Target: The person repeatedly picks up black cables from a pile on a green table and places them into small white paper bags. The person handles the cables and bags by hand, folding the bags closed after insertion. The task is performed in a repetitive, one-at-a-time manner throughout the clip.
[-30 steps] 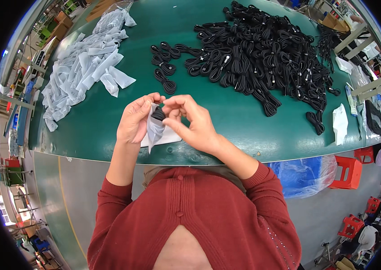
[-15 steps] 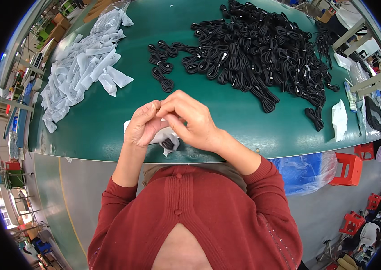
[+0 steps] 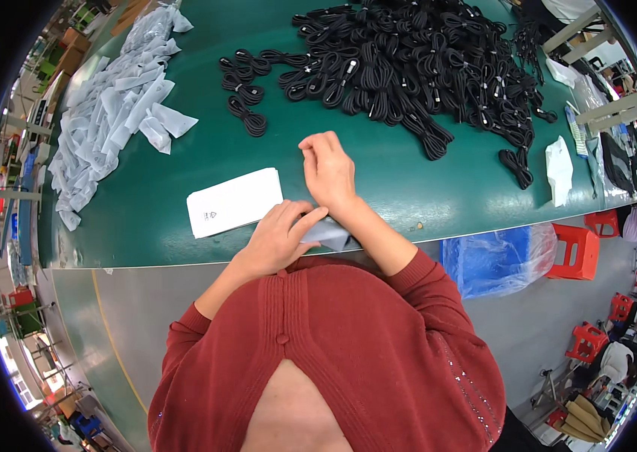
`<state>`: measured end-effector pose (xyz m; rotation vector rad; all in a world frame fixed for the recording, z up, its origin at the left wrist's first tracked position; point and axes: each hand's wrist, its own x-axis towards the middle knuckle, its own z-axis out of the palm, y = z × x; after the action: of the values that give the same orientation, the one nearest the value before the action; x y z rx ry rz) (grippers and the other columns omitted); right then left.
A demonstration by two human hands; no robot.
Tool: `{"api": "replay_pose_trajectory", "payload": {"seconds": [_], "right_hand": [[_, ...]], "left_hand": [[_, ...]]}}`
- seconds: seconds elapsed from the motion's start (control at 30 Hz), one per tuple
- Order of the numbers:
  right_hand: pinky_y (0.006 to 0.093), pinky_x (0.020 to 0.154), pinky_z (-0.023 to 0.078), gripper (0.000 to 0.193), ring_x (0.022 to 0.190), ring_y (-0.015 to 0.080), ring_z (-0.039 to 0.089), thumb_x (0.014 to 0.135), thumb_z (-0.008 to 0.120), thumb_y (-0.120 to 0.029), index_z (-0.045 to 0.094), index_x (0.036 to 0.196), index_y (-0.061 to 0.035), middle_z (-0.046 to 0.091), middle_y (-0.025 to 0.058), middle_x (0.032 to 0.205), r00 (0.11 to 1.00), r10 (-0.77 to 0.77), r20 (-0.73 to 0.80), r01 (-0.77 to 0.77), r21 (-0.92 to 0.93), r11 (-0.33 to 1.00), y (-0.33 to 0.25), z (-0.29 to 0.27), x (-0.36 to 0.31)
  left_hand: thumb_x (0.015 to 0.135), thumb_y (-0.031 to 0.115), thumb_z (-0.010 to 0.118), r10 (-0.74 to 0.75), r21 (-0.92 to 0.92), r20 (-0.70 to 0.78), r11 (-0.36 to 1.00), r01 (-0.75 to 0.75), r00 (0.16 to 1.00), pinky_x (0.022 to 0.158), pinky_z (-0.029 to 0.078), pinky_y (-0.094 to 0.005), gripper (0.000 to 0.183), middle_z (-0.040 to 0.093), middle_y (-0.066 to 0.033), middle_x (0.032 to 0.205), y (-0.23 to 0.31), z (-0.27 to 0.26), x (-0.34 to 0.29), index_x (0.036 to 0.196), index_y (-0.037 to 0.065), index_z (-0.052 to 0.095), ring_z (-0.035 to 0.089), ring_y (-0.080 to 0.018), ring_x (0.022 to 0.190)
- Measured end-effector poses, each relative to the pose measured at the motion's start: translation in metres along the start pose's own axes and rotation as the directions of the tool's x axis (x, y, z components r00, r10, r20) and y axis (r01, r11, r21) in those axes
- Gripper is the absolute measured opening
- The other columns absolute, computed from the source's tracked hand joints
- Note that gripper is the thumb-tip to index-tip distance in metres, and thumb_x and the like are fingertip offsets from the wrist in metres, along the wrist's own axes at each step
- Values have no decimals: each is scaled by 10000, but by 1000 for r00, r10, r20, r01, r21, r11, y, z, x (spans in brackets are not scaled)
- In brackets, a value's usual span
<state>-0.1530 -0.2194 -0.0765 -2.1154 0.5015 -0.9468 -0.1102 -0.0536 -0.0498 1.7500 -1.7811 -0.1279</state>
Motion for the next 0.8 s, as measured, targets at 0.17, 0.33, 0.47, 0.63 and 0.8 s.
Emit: {"api": "replay_pose_trajectory", "payload": {"seconds": [0.17,0.33,0.47,0.63,0.8], "right_hand": [[236,616,450,137,688,70,551,948,594,-72,618,1066,-8,626,29,884,912,359,200,-409,521,749,10,-39,8],[240,696,455,250,785,114,580,908,649,-138,638,1108,10,632,82,977,971,109,214,-218,593,775,-14,-84,-8],[275,699,489,297,805,159,605,792,719,18,682,1085,-8,640,103,994,963,-175,204,97,344,934,-37,-85,-8],[284,621,499,125,760,158,614,836,692,36,691,957,4,638,108,920,946,-282,159,235,260,937,-37,-77,-6],[270,675,498,50,777,152,600,892,650,-16,655,924,22,626,100,938,950,-170,263,21,490,871,-48,-81,1]], "left_hand": [[812,97,765,-262,-242,-19,938,250,965,852,498,-351,487,620,-97,1036,-5,8,-4,1241,11,550,620,-265,958],[953,134,651,-575,-927,73,262,268,815,930,473,-291,393,614,-90,1182,-3,4,2,1284,-23,508,585,-131,1078],[974,146,617,-556,-961,94,165,221,826,941,464,-287,397,601,-96,1203,0,6,6,1309,-22,486,575,-137,1101],[968,206,635,-519,-973,152,71,220,841,910,484,-298,460,598,-96,1201,5,1,5,1332,-14,460,592,-143,1062],[954,227,658,-333,-996,55,52,76,941,866,523,-319,522,600,-103,1197,4,-1,7,1363,-9,436,594,-143,1067]]}}
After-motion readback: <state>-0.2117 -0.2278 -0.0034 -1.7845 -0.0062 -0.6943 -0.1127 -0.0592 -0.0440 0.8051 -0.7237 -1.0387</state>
